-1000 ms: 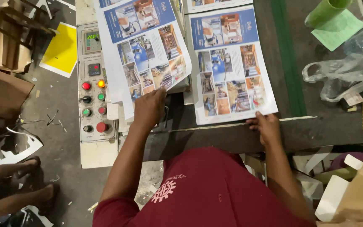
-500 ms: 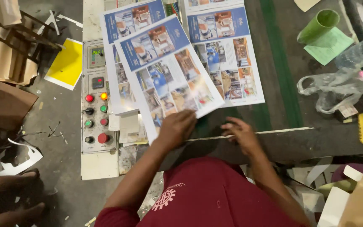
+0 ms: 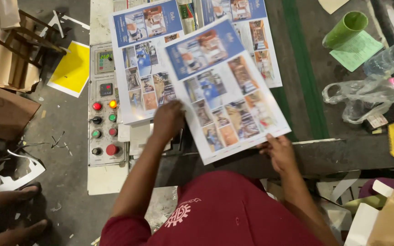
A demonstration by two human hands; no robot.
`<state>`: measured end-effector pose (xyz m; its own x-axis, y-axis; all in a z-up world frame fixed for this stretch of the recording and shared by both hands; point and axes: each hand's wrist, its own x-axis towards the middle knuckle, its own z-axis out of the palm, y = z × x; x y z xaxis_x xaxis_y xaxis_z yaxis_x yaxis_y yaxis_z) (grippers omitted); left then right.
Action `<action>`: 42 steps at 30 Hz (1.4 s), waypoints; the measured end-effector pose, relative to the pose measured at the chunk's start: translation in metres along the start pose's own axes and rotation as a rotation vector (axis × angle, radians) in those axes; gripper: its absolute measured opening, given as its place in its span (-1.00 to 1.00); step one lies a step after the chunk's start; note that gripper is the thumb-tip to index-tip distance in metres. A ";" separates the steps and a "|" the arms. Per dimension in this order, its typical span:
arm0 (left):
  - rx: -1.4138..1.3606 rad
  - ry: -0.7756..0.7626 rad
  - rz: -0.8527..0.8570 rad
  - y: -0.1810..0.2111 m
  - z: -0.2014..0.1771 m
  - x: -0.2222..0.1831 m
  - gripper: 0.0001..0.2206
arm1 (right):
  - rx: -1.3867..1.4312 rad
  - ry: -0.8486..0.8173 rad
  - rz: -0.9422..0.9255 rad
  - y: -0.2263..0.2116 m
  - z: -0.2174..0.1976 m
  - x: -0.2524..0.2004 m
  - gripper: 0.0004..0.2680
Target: The recorder is checking printed sheets at a print shop station, flipping through a stack and comparing with a reference.
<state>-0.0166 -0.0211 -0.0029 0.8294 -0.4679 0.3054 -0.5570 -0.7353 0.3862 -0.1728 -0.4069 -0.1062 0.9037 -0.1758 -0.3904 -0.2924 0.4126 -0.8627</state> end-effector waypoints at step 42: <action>0.163 0.106 -0.030 0.053 -0.065 -0.019 -0.95 | -0.117 0.182 0.042 0.002 -0.039 0.016 -0.78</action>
<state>-0.0650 -0.0194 0.0687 0.8315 -0.3962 0.3894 -0.5102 -0.8219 0.2533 -0.1708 -0.4438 -0.1265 0.8219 -0.3232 -0.4690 -0.3721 0.3186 -0.8718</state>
